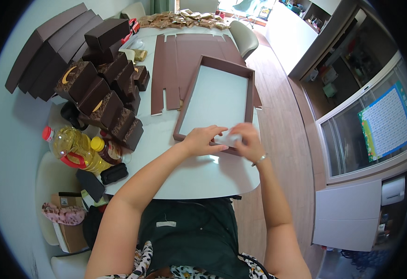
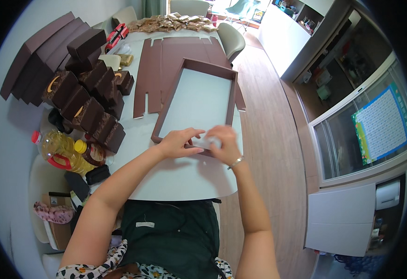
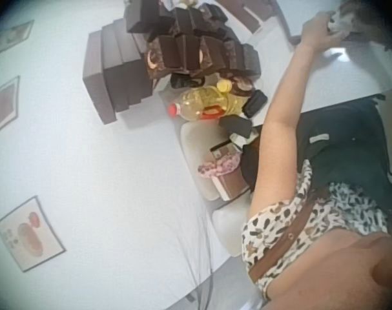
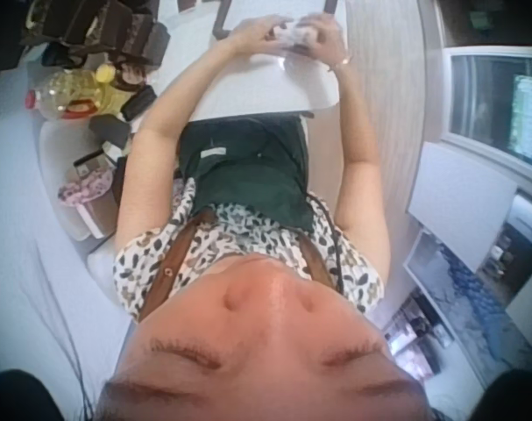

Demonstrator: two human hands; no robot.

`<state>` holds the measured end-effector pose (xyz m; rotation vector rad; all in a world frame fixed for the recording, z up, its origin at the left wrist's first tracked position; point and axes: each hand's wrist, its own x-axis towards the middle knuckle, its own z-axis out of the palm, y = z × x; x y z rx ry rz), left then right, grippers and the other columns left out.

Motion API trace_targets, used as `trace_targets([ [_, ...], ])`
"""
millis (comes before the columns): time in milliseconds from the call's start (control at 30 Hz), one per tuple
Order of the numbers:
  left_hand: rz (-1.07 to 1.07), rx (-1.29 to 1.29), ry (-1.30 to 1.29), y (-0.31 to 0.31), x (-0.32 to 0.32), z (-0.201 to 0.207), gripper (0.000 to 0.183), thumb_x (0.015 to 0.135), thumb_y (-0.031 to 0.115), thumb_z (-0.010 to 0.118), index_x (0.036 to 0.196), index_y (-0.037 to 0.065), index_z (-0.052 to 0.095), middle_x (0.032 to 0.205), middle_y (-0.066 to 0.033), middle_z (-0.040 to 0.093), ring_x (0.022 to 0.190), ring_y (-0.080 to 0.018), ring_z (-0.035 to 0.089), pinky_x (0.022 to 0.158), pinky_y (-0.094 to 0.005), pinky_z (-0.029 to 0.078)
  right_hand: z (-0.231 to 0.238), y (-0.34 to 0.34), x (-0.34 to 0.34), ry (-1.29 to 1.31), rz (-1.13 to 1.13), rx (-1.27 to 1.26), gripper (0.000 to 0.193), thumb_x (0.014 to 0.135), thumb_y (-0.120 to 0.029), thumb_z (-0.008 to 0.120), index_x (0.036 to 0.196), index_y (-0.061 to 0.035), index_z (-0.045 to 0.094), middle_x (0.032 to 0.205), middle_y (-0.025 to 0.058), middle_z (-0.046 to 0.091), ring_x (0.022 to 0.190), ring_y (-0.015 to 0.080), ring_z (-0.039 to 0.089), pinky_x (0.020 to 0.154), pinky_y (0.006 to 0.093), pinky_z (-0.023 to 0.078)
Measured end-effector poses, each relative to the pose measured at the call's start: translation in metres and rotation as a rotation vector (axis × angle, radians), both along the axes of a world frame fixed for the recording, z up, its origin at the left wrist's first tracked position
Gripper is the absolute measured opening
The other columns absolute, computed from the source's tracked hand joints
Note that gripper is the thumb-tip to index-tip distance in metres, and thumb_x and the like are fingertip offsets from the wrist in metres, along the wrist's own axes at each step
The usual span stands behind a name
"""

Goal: The person assembles flat-packed brown cardboard boxes on a white table. They fold the side flaps of the box frames, apply adhesive tape to secure the corners, and stack the finished boxes. The person also handles and folds additional flat cardboard pieces during the process.

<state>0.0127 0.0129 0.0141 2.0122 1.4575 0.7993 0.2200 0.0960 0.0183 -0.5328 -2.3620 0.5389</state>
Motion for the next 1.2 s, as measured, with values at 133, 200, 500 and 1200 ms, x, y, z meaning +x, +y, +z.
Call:
trace_targets([
  [133,-0.179,0.120,0.424,0.007,0.018,-0.006,0.034,0.079,0.026,0.068,0.110,0.014,0.063,0.096,-0.0023,0.063,0.086,-0.0225,0.060,0.076,-0.0351,0.050,-0.022,0.014,0.020,-0.280,-0.803,-0.255,0.038,0.075,-0.021,0.065,0.101,0.0053,0.057,0.090,0.0219,0.064,0.091,0.0372,0.062,0.085,0.0425,0.048],
  [200,-0.183,0.135,0.341,0.019,0.036,-0.012,0.033,0.077,0.022,0.069,0.109,0.014,0.064,0.094,-0.0021,0.063,0.088,-0.0231,0.059,0.077,-0.0361,0.050,-0.030,0.025,0.019,-0.516,-0.756,-0.540,0.042,0.074,-0.023,0.067,0.101,0.0069,0.055,0.093,0.0252,0.064,0.091,0.0388,0.062,0.080,0.0421,0.051],
  [500,-0.137,-0.171,0.314,0.042,0.075,-0.004,0.022,0.074,0.009,0.067,0.095,0.013,0.064,0.095,-0.0021,0.062,0.095,-0.0236,0.056,0.080,-0.0381,0.049,-0.047,0.038,0.021,-0.334,-0.714,-0.319,0.025,0.074,-0.015,0.059,0.089,0.0036,0.053,0.081,0.0266,0.063,0.078,0.0420,0.061,0.070,0.0462,0.049],
  [1200,-0.193,-0.260,0.408,0.057,0.065,-0.026,0.036,0.081,0.024,0.058,0.116,0.020,0.062,0.120,-0.0020,0.051,0.112,-0.0257,0.045,0.095,-0.0423,0.039,-0.040,0.020,0.005,-0.234,-0.730,-0.216,0.019,0.076,-0.011,0.054,0.089,0.0031,0.050,0.074,0.0268,0.061,0.074,0.0451,0.060,0.069,0.0502,0.047],
])
